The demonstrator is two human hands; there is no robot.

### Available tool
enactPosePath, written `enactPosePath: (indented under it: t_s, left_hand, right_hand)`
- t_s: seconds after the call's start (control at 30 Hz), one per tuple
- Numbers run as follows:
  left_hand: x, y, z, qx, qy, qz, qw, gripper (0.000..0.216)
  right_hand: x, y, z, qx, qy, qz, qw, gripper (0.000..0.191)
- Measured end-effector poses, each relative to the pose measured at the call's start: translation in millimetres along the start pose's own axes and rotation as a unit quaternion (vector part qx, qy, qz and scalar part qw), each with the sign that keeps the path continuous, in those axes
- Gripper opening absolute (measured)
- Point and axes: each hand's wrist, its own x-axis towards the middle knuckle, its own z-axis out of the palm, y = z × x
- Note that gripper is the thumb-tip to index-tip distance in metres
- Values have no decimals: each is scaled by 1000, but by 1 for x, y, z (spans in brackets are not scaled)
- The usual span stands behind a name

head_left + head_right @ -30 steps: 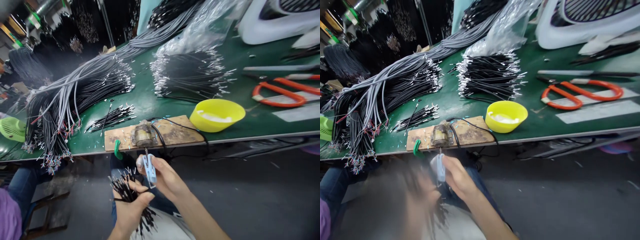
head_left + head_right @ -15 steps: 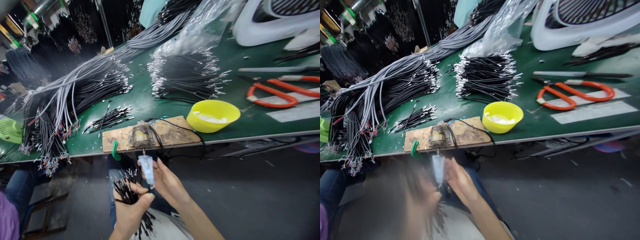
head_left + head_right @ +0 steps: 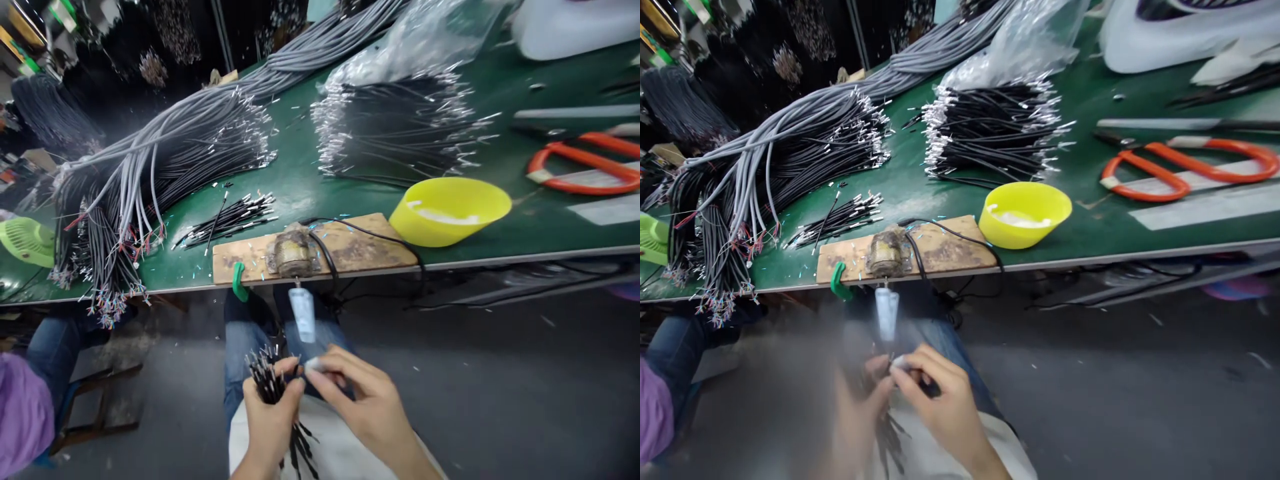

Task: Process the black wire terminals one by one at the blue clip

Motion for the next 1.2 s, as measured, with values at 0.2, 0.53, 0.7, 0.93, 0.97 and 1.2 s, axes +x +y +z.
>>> enactPosePath:
  t_s: [0.2, 0.53, 0.7, 0.93, 0.97, 1.2]
  left_hand:
    - [-9, -27, -5, -41, -39, -2, 998, 20]
    - [-17, -8, -14, -81, 32, 17, 996, 24]
    - [-13, -3, -17, -84, -69, 71, 992, 21]
    - [-4, -17, -14, -102, -100, 67, 987, 26]
    - [-4, -20, -13, -94, -94, 66, 989, 29]
    - [-6, -18, -5, -51, -181, 59, 980, 47]
  right_hand:
    - [-9, -5, 11, -46, -169, -46, 983, 19]
    - [-21, -10, 14, -2, -93, -44, 995, 18]
    - [-19, -11, 14, 5, -72, -31, 997, 18]
    - [-13, -6, 18, 24, -23, -34, 999, 17]
    - [-12, -5, 17, 23, -14, -30, 999, 18]
    - [-6, -1, 10, 10, -20, 3, 1000, 27]
